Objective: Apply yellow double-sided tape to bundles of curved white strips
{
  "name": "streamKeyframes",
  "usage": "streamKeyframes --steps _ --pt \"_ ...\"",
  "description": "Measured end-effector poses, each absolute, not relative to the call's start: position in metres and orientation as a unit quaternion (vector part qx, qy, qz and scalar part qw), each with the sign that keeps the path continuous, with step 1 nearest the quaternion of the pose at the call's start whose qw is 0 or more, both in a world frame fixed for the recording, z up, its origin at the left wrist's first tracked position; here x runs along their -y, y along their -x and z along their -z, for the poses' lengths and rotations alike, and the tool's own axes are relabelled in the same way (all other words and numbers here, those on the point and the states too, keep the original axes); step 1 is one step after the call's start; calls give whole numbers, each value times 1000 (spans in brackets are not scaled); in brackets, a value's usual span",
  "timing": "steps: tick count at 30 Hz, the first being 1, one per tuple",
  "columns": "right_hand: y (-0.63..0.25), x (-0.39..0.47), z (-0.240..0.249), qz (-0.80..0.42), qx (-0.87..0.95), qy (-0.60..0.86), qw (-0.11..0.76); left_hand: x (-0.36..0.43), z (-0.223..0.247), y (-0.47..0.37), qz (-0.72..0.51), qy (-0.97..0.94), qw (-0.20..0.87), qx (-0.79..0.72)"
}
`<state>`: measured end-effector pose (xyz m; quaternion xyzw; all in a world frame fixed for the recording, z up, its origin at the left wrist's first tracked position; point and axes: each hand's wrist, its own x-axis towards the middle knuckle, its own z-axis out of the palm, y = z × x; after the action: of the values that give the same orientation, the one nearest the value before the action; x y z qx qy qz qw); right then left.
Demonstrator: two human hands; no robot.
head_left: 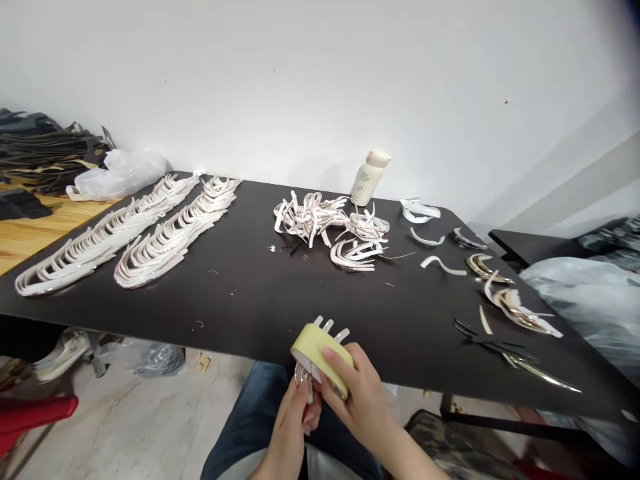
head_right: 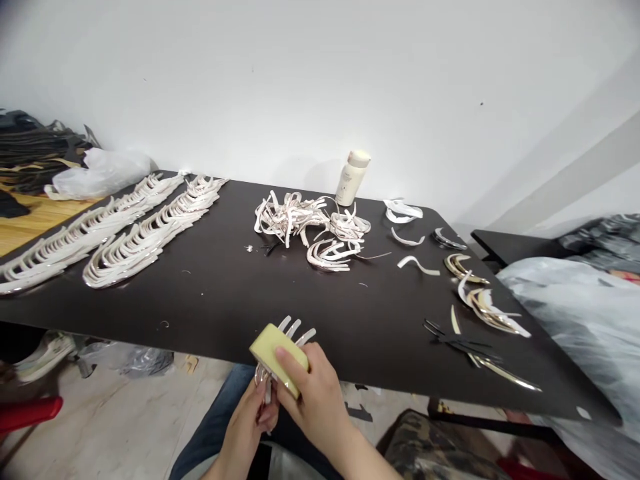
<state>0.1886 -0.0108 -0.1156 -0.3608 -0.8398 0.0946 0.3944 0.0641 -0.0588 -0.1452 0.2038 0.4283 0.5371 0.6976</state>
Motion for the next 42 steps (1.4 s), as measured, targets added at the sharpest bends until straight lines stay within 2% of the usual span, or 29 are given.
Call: streamKeyframes --steps 6,8,14,19,25,30,37,42 --pt "-193 18 105 -214 783 370 451 63 142 -63 -534 -242 654 -478" --pt "-189 19 104 -208 787 362 453 65 144 -62 -525 -236 656 -488" --pt "-186 10 96 -196 836 359 366 64 146 -62 -517 -244 653 -497" --pt "-191 5 91 -197 800 360 438 63 141 -63 -527 -277 635 -493" --pt "-190 0 94 -217 828 372 360 65 142 -63 -517 -272 625 -518" --pt "-196 0 89 -195 790 376 444 65 137 -67 -534 -279 591 -536" --pt "-193 0 95 -219 812 389 377 64 137 -65 -520 -277 614 -526" --pt "-196 -5 89 -222 751 405 472 65 141 -65 -542 -277 594 -526"
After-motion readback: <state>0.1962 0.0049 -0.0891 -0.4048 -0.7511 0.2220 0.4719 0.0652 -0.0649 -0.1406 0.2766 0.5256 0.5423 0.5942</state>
